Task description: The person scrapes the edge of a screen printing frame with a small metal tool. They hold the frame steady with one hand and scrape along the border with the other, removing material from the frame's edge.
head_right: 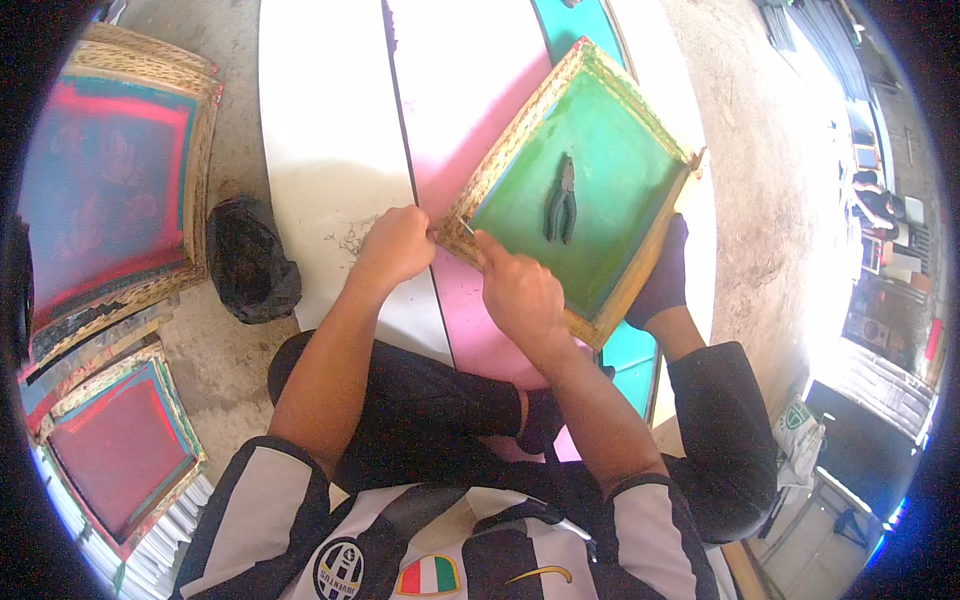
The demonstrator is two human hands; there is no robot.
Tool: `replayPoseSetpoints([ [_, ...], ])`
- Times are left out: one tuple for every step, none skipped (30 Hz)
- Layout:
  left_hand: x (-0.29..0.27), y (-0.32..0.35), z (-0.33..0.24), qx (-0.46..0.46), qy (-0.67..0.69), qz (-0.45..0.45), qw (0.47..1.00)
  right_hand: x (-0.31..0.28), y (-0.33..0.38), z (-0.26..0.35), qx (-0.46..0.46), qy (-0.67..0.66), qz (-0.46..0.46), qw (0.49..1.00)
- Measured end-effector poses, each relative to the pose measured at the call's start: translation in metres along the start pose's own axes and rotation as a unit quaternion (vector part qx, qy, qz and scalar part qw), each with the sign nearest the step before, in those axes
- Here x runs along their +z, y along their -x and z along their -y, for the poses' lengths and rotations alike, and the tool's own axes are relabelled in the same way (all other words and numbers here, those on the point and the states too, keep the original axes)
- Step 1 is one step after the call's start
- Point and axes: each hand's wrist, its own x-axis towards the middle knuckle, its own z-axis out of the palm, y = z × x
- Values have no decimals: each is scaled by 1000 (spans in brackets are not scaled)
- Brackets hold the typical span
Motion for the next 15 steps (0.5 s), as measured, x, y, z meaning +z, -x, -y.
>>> replayPoseSetpoints([
  [1,0,0,1,4,-1,1000,4,1,-4,-13,-1,-8,1000],
  [1,0,-1,1,8,-2,1000,6,1,-6,-26,-2,-17,1000],
  [2,-1,0,4,7,-4,1000,4,1,-4,-15,-3,-12,1000],
  [3,-1,1,7,6,-7,1000,0,2,2,-4,-4,-8,1000],
  [3,-2,1,10,5,-9,1000,-2,2,4,7,-4,-3,1000],
  [2,-1,1,10,5,-9,1000,-2,2,5,6,-6,-4,1000],
  [2,0,1,10,6,-9,1000,-2,2,5,5,-8,-6,1000],
  [1,1,1,10,7,-9,1000,-1,3,5,4,-10,-7,1000],
  [1,1,1,9,8,-8,1000,-1,3,4,6,-9,-6,1000],
  [2,1,1,8,10,-8,1000,0,3,4,8,-8,-5,1000],
  [3,0,2,7,12,-7,1000,1,3,4,10,-7,-4,1000],
  [4,-1,4,12,5,-11,1000,-1,2,6,18,-5,6,1000],
  [6,-2,7,17,-2,-15,1000,-4,2,9,27,-3,16,1000],
  [7,-3,9,23,-9,-18,1000,-6,1,11,35,0,25,999],
  [7,-3,9,20,-5,-16,1000,-6,1,10,33,-6,22,999],
])
